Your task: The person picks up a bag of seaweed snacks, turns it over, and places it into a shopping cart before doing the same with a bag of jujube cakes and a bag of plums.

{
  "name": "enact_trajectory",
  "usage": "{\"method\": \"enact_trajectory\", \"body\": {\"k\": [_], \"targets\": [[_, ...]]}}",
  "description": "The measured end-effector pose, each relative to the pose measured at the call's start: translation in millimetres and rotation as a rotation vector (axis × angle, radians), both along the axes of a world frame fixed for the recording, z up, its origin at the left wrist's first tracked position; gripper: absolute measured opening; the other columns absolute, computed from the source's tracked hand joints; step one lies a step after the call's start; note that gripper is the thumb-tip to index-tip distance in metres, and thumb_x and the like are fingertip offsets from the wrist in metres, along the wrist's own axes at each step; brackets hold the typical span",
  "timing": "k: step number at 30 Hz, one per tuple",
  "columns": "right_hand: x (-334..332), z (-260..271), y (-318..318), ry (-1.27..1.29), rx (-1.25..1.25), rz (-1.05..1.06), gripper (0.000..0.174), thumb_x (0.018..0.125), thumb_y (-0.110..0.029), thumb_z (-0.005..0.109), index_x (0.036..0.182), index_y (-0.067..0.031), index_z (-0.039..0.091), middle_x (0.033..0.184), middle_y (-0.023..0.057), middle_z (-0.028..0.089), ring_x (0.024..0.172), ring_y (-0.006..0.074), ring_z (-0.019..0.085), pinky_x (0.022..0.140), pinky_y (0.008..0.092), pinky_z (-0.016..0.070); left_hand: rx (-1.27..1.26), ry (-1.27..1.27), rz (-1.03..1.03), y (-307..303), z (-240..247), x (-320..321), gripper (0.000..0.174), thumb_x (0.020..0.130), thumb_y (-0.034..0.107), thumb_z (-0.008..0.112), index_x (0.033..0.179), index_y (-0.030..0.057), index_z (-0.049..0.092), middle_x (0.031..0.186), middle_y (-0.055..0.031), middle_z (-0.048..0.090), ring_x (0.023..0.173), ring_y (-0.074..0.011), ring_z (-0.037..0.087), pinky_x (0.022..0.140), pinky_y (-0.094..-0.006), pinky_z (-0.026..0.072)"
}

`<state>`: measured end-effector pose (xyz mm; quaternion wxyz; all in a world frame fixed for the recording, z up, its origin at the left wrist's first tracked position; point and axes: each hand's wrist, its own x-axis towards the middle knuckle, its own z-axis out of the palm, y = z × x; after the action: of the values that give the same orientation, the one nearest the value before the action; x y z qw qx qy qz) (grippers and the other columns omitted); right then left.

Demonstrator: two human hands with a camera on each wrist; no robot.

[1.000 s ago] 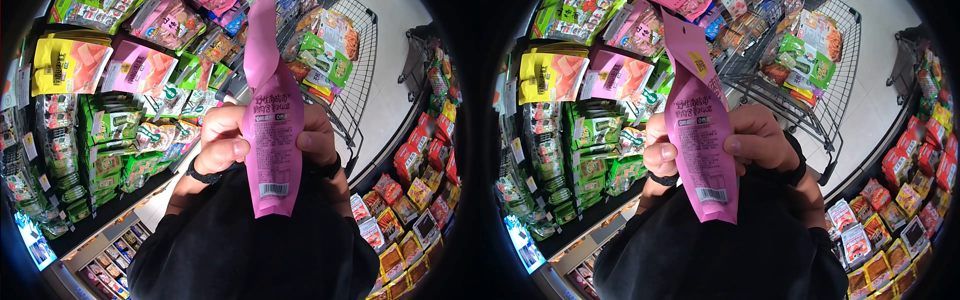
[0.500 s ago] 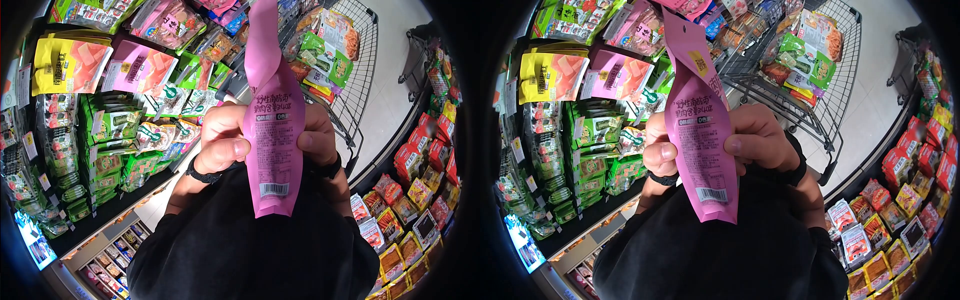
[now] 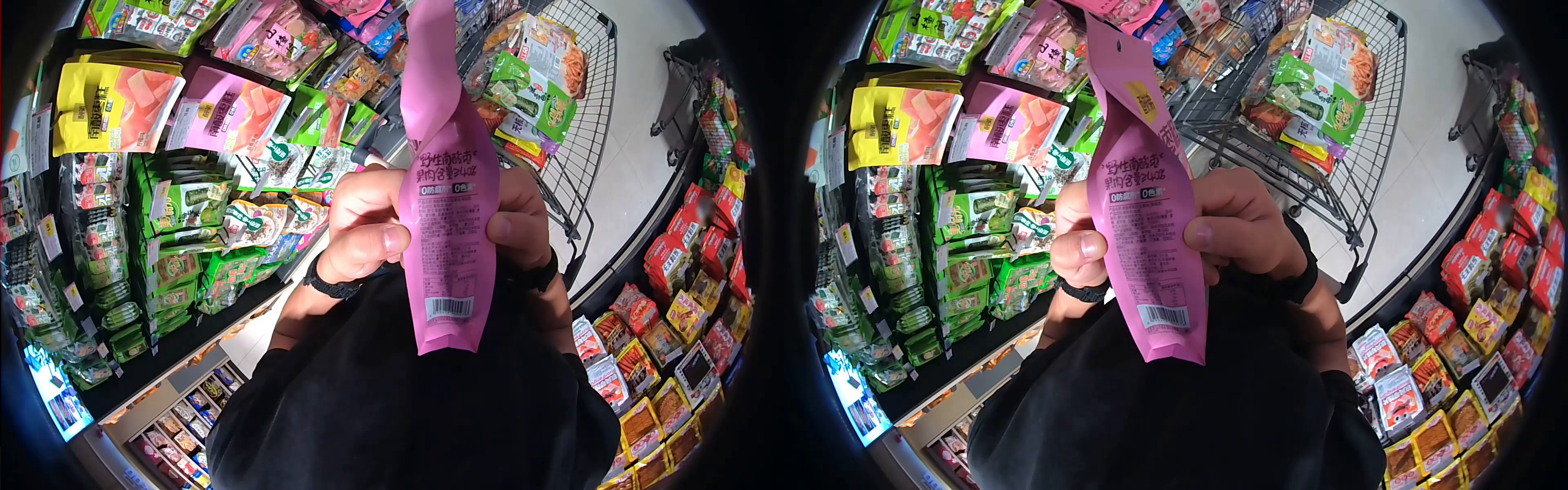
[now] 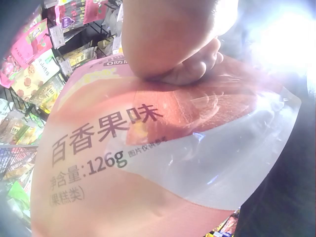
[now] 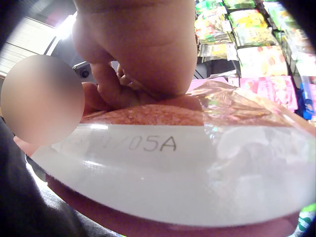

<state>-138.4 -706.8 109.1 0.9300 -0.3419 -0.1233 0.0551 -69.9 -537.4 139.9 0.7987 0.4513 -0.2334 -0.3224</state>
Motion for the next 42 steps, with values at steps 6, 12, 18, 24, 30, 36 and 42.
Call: {"method": "enact_trajectory", "body": {"k": [6, 12, 18, 24, 30, 36, 42], "targets": [[0, -1, 0, -0.008, -0.01, 0.012, 0.03, 0.085, -0.022, 0.058, 0.085, 0.0073, 0.063, 0.058, 0.0056, 0.057, 0.041, 0.0071, 0.046, 0.038, 0.0207, 0.0314, 0.001, 0.003, 0.003, 0, 3, -1, 0.034, 0.076, 0.028, 0.062, 0.085, -0.0055, 0.061, 0.059, -0.0055, 0.058, 0.045, -0.0086, 0.049, 0.043, -0.0229, 0.0347], [0, -1, 1, -0.009, -0.008, 0.009, 0.031, 0.085, -0.023, 0.058, 0.084, 0.0071, 0.063, 0.058, 0.0055, 0.057, 0.041, 0.0072, 0.046, 0.038, 0.0207, 0.0317, 0.004, 0.022, -0.005, 3, 2, -2, 0.035, 0.075, 0.027, 0.063, 0.085, -0.0059, 0.061, 0.06, -0.0057, 0.058, 0.045, -0.0086, 0.049, 0.043, -0.0227, 0.0353], [-1, 0, 3, -0.01, -0.02, 0.002, 0.03, 0.085, -0.022, 0.057, 0.085, 0.007, 0.064, 0.058, 0.0054, 0.058, 0.041, 0.0072, 0.047, 0.038, 0.0207, 0.0318, 0.03, 0.024, 0.01, 4, 5, -3, 0.034, 0.075, 0.027, 0.063, 0.084, -0.0056, 0.061, 0.059, -0.0059, 0.058, 0.044, -0.009, 0.048, 0.043, -0.0229, 0.0351], [-2, 0, 4, -0.017, -0.023, 0.007, 0.029, 0.085, -0.022, 0.057, 0.085, 0.0067, 0.064, 0.059, 0.0057, 0.058, 0.041, 0.0074, 0.047, 0.039, 0.0207, 0.0319, 0.027, 0.026, 0.015, 6, 3, -5, 0.034, 0.074, 0.027, 0.063, 0.084, -0.0056, 0.061, 0.06, -0.0061, 0.058, 0.043, -0.0091, 0.047, 0.042, -0.023, 0.0346], [-4, 0, 6, -0.018, -0.039, 0.005, 0.029, 0.085, -0.022, 0.057, 0.084, 0.0064, 0.064, 0.058, 0.0057, 0.058, 0.042, 0.0074, 0.047, 0.039, 0.0209, 0.0318, 0.021, -0.001, 0.022, 8, 2, -6, 0.034, 0.074, 0.027, 0.062, 0.084, -0.0058, 0.061, 0.06, -0.0059, 0.058, 0.043, -0.0091, 0.047, 0.042, -0.023, 0.0346], [-5, 1, 7, -0.018, -0.039, 0.006, 0.03, 0.085, -0.022, 0.057, 0.084, 0.0065, 0.064, 0.058, 0.0057, 0.058, 0.041, 0.0075, 0.047, 0.038, 0.0207, 0.0319, 0.067, 0.027, 0.024, 12, 4, -9, 0.035, 0.074, 0.028, 0.062, 0.084, -0.0059, 0.061, 0.059, -0.0051, 0.057, 0.044, -0.0087, 0.047, 0.042, -0.0226, 0.0346], [-5, 1, 9, -0.022, -0.038, 0.003, 0.03, 0.085, -0.023, 0.057, 0.084, 0.0064, 0.064, 0.059, 0.0059, 0.058, 0.041, 0.0073, 0.047, 0.038, 0.0204, 0.0315, 0.066, 0.034, 0.033, 13, 4, -11, 0.037, 0.074, 0.029, 0.061, 0.087, -0.0063, 0.062, 0.059, -0.0042, 0.057, 0.045, -0.0078, 0.046, 0.043, -0.0223, 0.0332]]}}
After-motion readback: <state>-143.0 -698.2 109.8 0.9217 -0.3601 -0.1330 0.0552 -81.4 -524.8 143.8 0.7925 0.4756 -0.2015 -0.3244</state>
